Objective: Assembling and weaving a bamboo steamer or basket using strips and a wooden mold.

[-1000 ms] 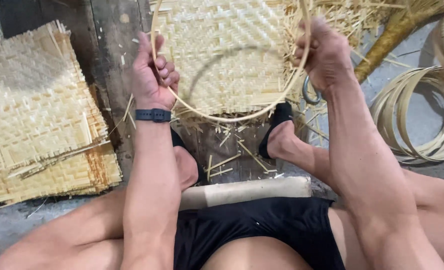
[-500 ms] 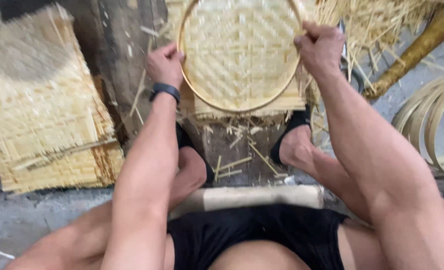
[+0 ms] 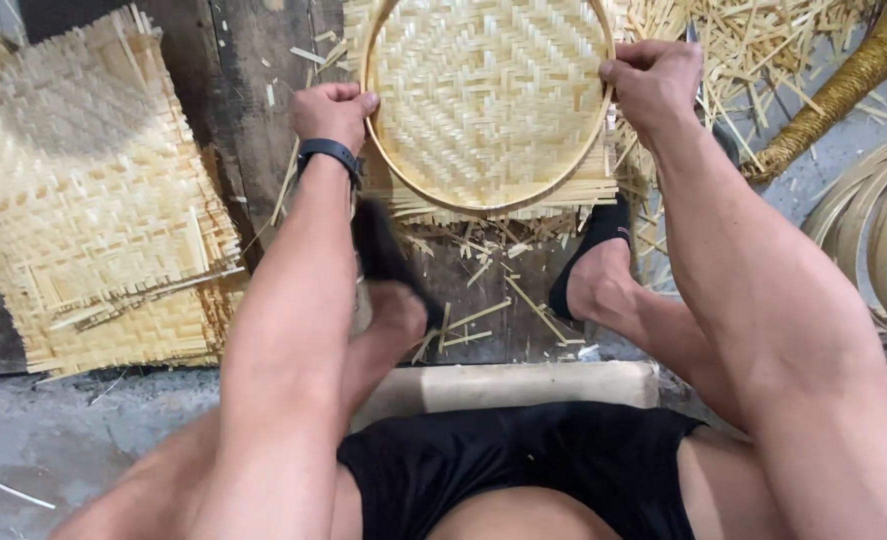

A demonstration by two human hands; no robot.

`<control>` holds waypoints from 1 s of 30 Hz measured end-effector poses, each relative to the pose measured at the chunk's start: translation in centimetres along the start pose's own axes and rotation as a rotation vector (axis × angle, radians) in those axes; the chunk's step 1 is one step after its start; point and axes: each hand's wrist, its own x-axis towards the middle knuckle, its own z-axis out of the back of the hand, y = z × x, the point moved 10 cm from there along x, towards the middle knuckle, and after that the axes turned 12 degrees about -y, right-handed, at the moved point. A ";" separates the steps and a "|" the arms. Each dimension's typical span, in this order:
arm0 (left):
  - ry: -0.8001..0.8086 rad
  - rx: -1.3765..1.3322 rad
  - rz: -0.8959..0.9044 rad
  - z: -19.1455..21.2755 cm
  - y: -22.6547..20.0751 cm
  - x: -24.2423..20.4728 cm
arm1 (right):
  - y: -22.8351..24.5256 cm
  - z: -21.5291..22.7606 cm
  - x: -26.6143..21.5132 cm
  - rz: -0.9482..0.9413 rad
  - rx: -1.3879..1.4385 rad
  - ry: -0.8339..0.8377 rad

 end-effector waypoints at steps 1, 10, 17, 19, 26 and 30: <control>0.009 0.024 0.036 -0.1 0.5 -0.1 | -0.6 -0.1 0.1 -0.014 0.015 0.004; 0.237 -0.380 0.373 -4.5 6.3 1.3 | -0.6 0.2 0.7 0.115 -0.179 -0.039; 0.221 -0.347 0.332 -3.7 6.5 0.4 | -1.2 0.1 -0.1 -0.038 -0.081 0.058; 0.271 -0.303 0.322 -3.8 6.6 1.1 | -1.5 -0.2 0.7 -0.032 0.000 0.077; 0.368 -0.426 0.425 -3.1 2.7 0.7 | 0.1 -0.6 0.7 0.050 -0.187 0.071; 0.209 0.187 -0.220 -3.3 -8.5 2.5 | 8.3 -4.1 -8.0 0.547 -0.387 0.093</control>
